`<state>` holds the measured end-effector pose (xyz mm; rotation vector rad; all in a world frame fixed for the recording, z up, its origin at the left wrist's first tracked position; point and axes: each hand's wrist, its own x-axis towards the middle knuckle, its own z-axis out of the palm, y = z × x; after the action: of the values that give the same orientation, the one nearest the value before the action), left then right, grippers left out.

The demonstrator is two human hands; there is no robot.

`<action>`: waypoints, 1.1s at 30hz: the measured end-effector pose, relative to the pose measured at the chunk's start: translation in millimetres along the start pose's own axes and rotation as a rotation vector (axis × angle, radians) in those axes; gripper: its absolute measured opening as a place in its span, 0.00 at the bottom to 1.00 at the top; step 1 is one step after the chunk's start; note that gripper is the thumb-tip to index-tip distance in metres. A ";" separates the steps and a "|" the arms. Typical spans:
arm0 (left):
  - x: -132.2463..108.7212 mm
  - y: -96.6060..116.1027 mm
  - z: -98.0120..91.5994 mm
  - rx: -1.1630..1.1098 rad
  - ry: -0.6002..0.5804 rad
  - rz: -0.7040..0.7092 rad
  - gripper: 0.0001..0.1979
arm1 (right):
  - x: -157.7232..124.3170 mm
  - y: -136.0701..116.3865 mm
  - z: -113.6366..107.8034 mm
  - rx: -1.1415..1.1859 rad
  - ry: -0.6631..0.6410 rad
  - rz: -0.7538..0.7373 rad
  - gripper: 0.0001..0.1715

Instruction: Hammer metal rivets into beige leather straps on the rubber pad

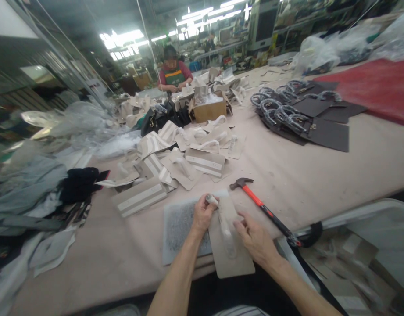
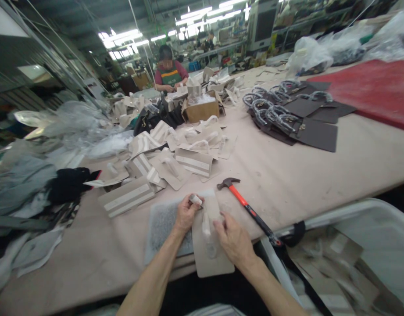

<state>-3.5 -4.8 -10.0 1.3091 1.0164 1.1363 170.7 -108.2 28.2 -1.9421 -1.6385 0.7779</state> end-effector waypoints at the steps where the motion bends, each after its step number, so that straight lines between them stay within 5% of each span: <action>1: -0.2 0.8 0.0 0.011 -0.003 -0.003 0.12 | 4.8 10.7 -7.1 -0.088 0.087 0.014 0.27; 4: -0.6 2.6 0.2 0.055 -0.007 -0.004 0.13 | 18.7 44.9 -26.6 -0.433 0.229 0.028 0.20; 7: -0.9 3.6 0.3 0.098 -0.007 0.002 0.11 | 28.7 71.2 -38.2 -0.634 0.178 0.043 0.16; 11: -0.6 5.4 1.0 0.103 -0.009 -0.012 0.11 | 39.7 79.6 -44.3 -0.614 0.071 0.087 0.12; 13: 0.3 6.4 1.8 0.104 -0.015 -0.017 0.11 | 45.7 73.5 -47.9 -0.458 -0.010 0.163 0.07; 18: 2.9 6.5 3.2 0.091 -0.029 -0.031 0.11 | 57.5 43.3 -53.0 0.556 -0.360 0.520 0.06; 24: 0.6 5.9 5.9 0.137 0.012 -0.009 0.10 | 57.2 5.9 -46.2 0.695 -0.339 0.566 0.07; 27: -1.9 6.1 6.2 0.181 -0.006 0.018 0.09 | 46.5 -10.7 -53.5 0.600 -0.224 0.456 0.13; 33: 3.5 5.6 -2.5 0.268 -0.158 0.083 0.08 | 17.2 -37.1 -91.9 -0.095 0.116 -0.169 0.18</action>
<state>-5.6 -1.2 -4.3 1.6402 1.0299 0.9636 209.8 -85.0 117.9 -1.8455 -1.7696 0.5214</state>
